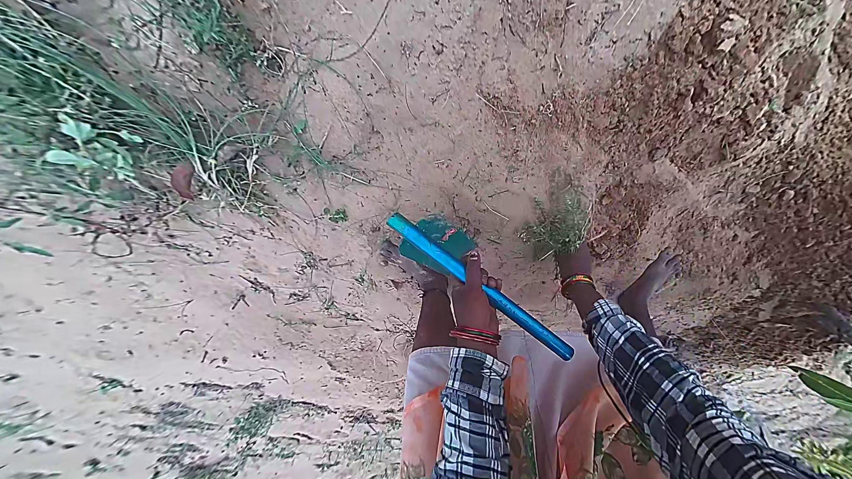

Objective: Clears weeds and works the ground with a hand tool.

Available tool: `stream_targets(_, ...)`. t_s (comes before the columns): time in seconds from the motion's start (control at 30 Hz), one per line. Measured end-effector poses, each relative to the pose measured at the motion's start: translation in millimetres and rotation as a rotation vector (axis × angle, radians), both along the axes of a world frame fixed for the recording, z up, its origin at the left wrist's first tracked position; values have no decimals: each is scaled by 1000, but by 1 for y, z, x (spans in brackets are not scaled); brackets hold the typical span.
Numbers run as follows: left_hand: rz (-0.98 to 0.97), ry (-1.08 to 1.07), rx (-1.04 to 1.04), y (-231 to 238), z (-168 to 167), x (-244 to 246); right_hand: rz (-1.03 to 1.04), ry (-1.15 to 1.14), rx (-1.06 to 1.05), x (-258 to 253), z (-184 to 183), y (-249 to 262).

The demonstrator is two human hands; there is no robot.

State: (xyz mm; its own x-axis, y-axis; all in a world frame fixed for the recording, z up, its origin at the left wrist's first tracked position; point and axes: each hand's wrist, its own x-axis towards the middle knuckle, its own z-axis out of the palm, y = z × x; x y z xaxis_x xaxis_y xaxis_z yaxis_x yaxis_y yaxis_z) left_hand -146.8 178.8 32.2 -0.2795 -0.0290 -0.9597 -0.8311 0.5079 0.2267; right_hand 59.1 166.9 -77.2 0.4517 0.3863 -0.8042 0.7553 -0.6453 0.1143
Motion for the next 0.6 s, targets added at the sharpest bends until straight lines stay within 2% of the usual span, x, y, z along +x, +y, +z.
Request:
stream_targets(0.13,-8,1,-7,1,0,1,-358,125,-142,-11,-6,-20)
stream_targets(0.23,-20,8,2,0,-2,5,-625,271,-238,-34,-34,-20)
stream_targets(0.3,-32,17,11,-2,-5,5,-658,303,-197,-58,-40,-3)
stream_targets(0.4,-55,4,7,-3,-5,9,-488,239,-70,-70,-21,37)
stream_targets(0.47,-63,-3,-5,-5,-6,12,-249,145,-7,-52,12,83)
stream_targets(0.53,-71,-1,1,-5,-6,14,-464,4,225,-14,38,131)
stream_targets(0.6,-70,1,11,-5,-6,17,-632,-155,531,43,44,170)
